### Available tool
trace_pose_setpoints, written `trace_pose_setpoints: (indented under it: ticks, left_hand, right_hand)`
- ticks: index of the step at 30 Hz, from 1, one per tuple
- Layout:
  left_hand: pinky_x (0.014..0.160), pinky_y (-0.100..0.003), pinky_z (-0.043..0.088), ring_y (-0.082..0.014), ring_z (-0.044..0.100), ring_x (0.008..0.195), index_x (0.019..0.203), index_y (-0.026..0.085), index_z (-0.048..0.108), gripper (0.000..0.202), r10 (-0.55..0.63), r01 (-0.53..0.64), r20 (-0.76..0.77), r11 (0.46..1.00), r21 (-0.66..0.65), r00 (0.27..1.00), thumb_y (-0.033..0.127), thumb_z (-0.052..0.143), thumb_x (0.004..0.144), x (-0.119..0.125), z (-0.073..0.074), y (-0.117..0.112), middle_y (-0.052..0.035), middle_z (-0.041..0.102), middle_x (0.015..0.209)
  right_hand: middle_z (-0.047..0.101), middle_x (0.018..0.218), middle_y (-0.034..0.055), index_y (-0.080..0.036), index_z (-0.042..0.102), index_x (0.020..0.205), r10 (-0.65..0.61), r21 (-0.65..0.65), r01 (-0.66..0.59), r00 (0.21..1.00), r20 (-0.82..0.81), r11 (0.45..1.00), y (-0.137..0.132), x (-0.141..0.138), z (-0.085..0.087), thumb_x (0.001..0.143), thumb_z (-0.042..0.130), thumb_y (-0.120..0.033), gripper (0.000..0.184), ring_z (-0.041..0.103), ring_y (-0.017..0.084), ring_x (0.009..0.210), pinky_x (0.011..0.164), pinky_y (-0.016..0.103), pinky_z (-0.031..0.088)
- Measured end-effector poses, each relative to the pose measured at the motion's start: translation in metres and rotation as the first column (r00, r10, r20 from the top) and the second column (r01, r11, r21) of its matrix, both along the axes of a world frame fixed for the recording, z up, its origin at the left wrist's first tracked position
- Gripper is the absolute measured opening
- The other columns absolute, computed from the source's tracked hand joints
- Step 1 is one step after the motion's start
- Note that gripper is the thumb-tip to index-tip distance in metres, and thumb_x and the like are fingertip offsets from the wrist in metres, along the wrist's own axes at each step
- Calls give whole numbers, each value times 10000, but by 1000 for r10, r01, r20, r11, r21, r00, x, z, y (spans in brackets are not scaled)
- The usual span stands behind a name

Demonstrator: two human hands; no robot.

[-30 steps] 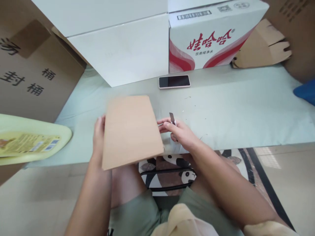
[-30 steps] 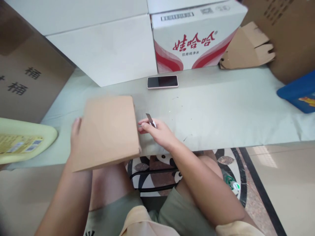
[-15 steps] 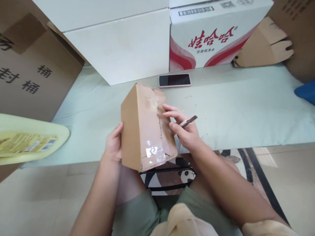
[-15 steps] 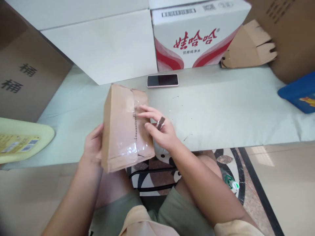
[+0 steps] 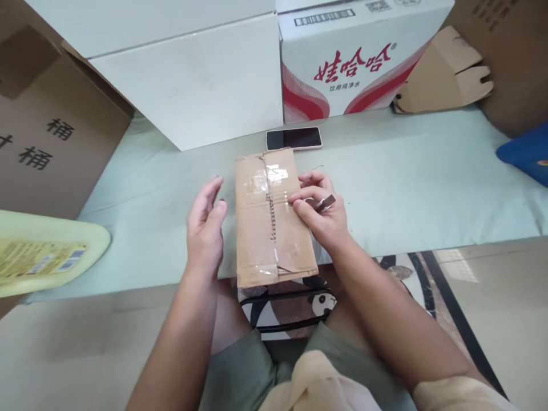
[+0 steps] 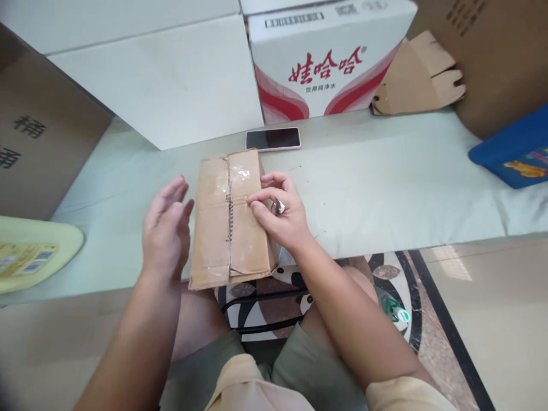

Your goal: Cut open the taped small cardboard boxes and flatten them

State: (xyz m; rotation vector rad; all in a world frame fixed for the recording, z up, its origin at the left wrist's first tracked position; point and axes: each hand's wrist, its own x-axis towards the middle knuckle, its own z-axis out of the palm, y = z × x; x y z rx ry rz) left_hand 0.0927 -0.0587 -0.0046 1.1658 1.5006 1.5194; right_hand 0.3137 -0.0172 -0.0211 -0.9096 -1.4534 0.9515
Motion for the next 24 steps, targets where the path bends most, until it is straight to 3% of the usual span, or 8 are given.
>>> trace_pose_setpoints:
  ticks: [3,7,12,18,24]
  left_hand:
    - [1325,-540,298,-347,234,1672,1272,347,737,557,-136,146,-119,986,82,984,607,830,788,-3,8,16,-45,416,1733]
    - [1339,-564,273,-382,201,1676,1095,295,780,408,-260,264,-167,965,1,951,571,829,799,2,7,31,-41,376,1753]
    - [1358,-586,239,-381,223,1666,998,302,761,253,-228,231,-112,973,13,967,494,752,835,6,-4,32,-23,469,1675]
    - [1352,-589,256,-376,284,1630,957,305,763,195,-173,180,-147,983,33,974,376,698,787,8,-4,31,-36,567,1554]
    - [1327,-551,304,-379,453,1506,958,297,758,216,-161,165,-58,984,71,985,425,691,797,14,-10,33,-58,629,1454]
  right_hand:
    - [558,1212,101,-231,673,779,52,-33,-51,998,19,998,2,0,2,797,716,-323,103,556,286,1303,1114,515,521]
    - [530,1235,113,-230,604,774,87,-69,-86,996,7,994,3,1,3,764,664,-274,75,529,293,1349,1025,470,567]
    - [528,1241,124,-229,590,782,96,-55,-98,995,-24,994,4,1,3,748,630,-227,53,521,302,1364,900,419,578]
    - [512,1279,119,-220,605,792,92,-61,-92,996,5,994,5,1,1,769,624,-192,41,517,293,1367,1101,500,514]
    - [532,1232,110,-233,615,808,109,-93,-110,994,-25,990,5,2,0,768,640,-197,59,496,301,1392,1122,523,505]
